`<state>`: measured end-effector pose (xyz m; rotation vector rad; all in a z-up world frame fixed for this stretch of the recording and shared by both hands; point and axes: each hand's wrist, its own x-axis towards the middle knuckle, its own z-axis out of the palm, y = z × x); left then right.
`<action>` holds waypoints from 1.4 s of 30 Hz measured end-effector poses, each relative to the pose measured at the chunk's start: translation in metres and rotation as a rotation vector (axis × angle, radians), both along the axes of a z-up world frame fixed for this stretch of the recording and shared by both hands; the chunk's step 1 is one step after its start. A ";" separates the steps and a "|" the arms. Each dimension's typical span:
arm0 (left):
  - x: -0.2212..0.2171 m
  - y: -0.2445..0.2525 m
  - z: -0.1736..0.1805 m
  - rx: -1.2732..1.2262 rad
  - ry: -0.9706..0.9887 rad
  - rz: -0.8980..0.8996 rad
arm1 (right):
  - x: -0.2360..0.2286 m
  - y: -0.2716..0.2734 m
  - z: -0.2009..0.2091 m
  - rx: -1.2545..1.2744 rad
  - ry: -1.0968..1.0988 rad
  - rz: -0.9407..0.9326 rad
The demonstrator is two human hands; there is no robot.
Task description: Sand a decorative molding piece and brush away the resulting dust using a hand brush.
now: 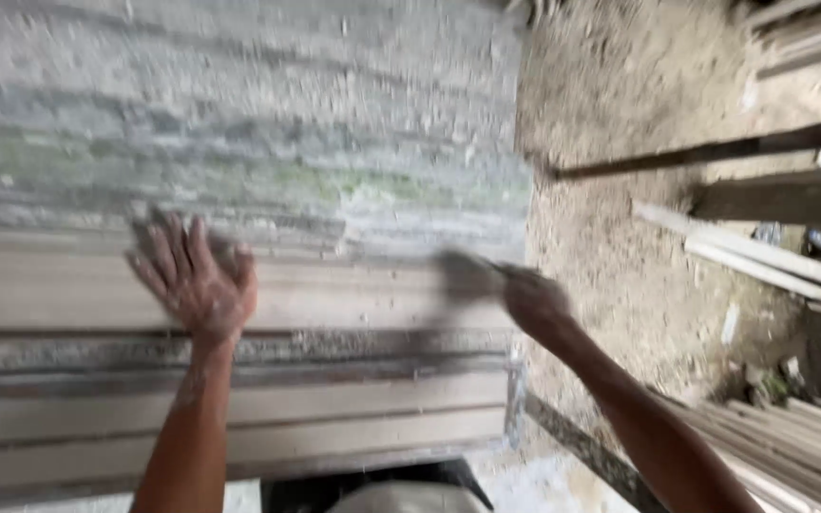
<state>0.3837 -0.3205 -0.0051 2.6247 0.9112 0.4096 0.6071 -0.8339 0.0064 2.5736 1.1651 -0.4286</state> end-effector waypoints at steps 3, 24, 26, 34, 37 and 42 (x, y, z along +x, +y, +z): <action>0.006 -0.005 -0.007 -0.055 -0.038 -0.045 | 0.005 0.022 -0.019 0.018 -0.010 0.203; 0.012 -0.008 -0.013 -0.068 0.008 -0.038 | -0.189 -0.049 0.074 0.664 0.423 -0.896; 0.018 -0.012 -0.017 -0.134 0.069 0.073 | -0.176 -0.028 0.080 0.710 0.275 -0.584; 0.025 -0.037 -0.007 -0.266 0.109 0.574 | -0.005 -0.007 0.051 0.392 0.656 -0.571; 0.021 -0.048 -0.015 -0.262 0.110 0.675 | 0.055 -0.026 0.024 0.318 0.657 -0.298; 0.013 -0.046 -0.029 -0.190 0.104 0.724 | 0.096 0.030 0.009 0.050 0.527 0.261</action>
